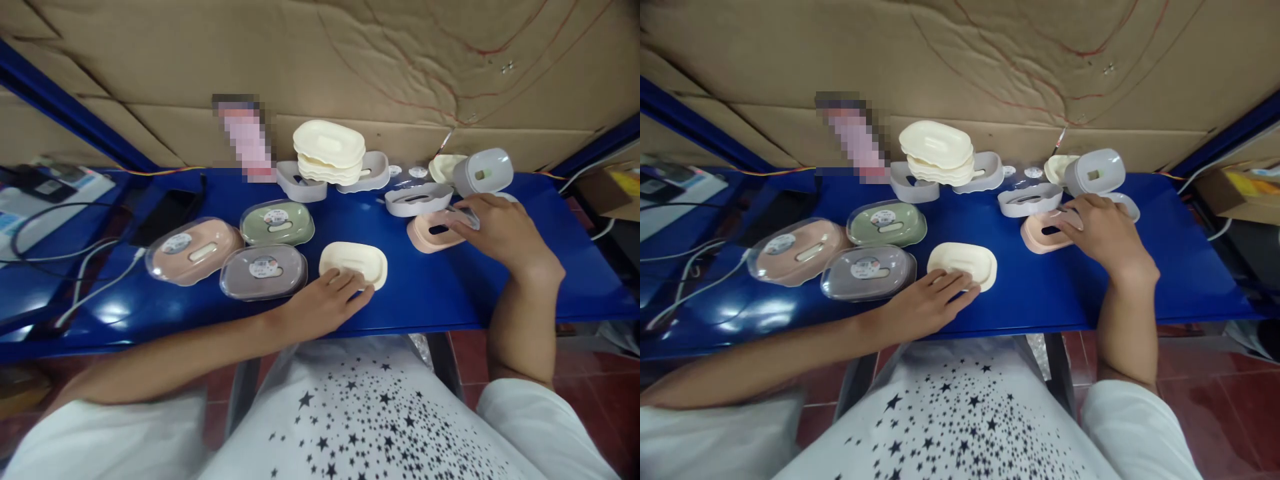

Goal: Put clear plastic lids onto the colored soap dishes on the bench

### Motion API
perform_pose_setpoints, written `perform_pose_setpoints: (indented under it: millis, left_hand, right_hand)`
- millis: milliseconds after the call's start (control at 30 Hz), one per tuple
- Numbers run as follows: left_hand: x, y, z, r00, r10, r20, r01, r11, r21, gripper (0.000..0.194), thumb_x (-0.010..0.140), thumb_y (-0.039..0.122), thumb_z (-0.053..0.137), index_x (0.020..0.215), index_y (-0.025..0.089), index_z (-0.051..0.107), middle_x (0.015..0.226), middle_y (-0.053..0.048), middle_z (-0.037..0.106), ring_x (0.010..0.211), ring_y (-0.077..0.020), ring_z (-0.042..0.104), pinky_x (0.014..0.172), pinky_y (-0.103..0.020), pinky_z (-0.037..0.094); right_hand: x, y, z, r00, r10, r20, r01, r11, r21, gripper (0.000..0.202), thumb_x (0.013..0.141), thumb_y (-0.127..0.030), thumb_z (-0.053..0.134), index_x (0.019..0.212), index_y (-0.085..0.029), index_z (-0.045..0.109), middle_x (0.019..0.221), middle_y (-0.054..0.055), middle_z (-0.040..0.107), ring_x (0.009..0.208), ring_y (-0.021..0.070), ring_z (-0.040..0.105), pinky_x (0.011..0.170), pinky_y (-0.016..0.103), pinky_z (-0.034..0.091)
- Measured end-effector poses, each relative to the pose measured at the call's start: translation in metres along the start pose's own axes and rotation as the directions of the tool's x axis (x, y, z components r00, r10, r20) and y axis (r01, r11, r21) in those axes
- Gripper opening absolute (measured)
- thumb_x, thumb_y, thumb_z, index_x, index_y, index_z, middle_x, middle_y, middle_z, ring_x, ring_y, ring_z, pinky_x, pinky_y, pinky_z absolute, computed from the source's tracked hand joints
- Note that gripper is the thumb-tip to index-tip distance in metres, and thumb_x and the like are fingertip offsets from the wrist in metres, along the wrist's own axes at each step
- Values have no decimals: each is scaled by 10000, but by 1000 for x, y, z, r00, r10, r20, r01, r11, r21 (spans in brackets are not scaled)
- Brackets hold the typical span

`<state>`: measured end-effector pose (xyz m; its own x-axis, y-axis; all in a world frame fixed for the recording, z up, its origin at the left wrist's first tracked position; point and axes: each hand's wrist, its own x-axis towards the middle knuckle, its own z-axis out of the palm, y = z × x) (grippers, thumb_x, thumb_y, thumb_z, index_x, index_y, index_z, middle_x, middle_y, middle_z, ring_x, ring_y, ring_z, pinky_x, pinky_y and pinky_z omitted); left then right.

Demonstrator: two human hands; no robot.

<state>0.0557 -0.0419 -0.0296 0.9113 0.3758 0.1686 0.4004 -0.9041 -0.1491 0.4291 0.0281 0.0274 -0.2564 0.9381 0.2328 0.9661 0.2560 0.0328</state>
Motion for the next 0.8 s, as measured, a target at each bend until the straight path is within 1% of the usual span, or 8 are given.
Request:
perform_pose_setpoints:
  millis: [133, 300, 367, 433, 533, 633, 733, 800]
  left_hand:
    - [-1, -2, 5, 999, -27, 32, 32, 988, -148, 589, 985, 69, 576, 1561, 186, 536, 1405, -172, 656, 1216, -290, 675, 1040, -441, 537]
    - [-5, -6, 4, 997, -62, 39, 67, 983, -168, 631, 997, 116, 568, 1614, 225, 489, 1412, -160, 646, 1157, -296, 658, 1063, -503, 510]
    - [-4, -6, 3, 996, -85, 9, 86, 982, -167, 601, 994, 131, 572, 1584, 227, 520, 1425, -148, 645, 1171, -298, 641, 1098, -523, 490]
    - [-3, -6, 4, 989, -143, -22, 137, 976, -167, 549, 978, 147, 588, 1523, 214, 573, 1442, -152, 637, 1227, -321, 620, 1131, -549, 478]
    - [-3, -6, 6, 972, -233, -44, 223, 961, -161, 429, 944, 141, 603, 1369, 151, 661, 1437, -194, 627, 1309, -373, 588, 1139, -573, 495]
    - [-3, -5, 7, 961, -276, -37, 265, 947, -185, 350, 938, 131, 597, 1276, 127, 687, 1439, -226, 617, 1337, -386, 587, 1146, -597, 505]
    - [-4, -4, 6, 944, -327, -39, 315, 932, -180, 355, 968, 143, 581, 1308, 182, 673, 1498, -209, 588, 1413, -412, 552, 1178, -723, 439]
    - [-4, -4, 6, 935, -353, -38, 342, 923, -178, 359, 983, 155, 581, 1331, 192, 659, 1528, -214, 565, 1439, -433, 540, 1177, -755, 424]
  right_hand:
    - [5, 9, 16, 991, -132, 27, 126, 980, 155, 313, 1033, -472, 623, 1182, -232, 759, 1101, 161, 797, 936, 327, 748, 737, 415, 516]
    - [9, -18, 5, 975, -218, 36, 202, 945, 256, 320, 1079, -375, 545, 1298, -222, 721, 1285, 137, 766, 1157, 354, 723, 946, 498, 573]
    - [8, -28, -3, 960, -281, 21, 260, 913, 315, 303, 1091, -350, 526, 1299, -232, 714, 1318, 120, 756, 1232, 337, 701, 1022, 513, 558]
    - [3, -34, -9, 943, -334, 12, 307, 880, 363, 253, 1086, -367, 552, 1226, -251, 728, 1260, 103, 771, 1202, 325, 712, 1021, 516, 554]
    - [-5, -37, -7, 916, -384, 114, 306, 855, 419, 228, 1036, -431, 653, 1173, -265, 730, 1201, 94, 789, 1117, 326, 743, 961, 511, 580]
    - [-8, -42, 7, 900, -384, 205, 291, 881, 374, 282, 1038, -392, 644, 1274, -250, 703, 1286, 101, 779, 1198, 343, 731, 1013, 546, 568]
    - [-5, -54, 16, 911, -376, 172, 314, 900, 301, 273, 1067, -334, 600, 1304, -236, 694, 1291, 100, 781, 1239, 347, 719, 1064, 566, 535]
    - [-3, -65, 15, 908, -405, 112, 353, 880, 318, 289, 1083, -335, 585, 1329, -229, 692, 1331, 105, 768, 1277, 335, 703, 1096, 546, 524]
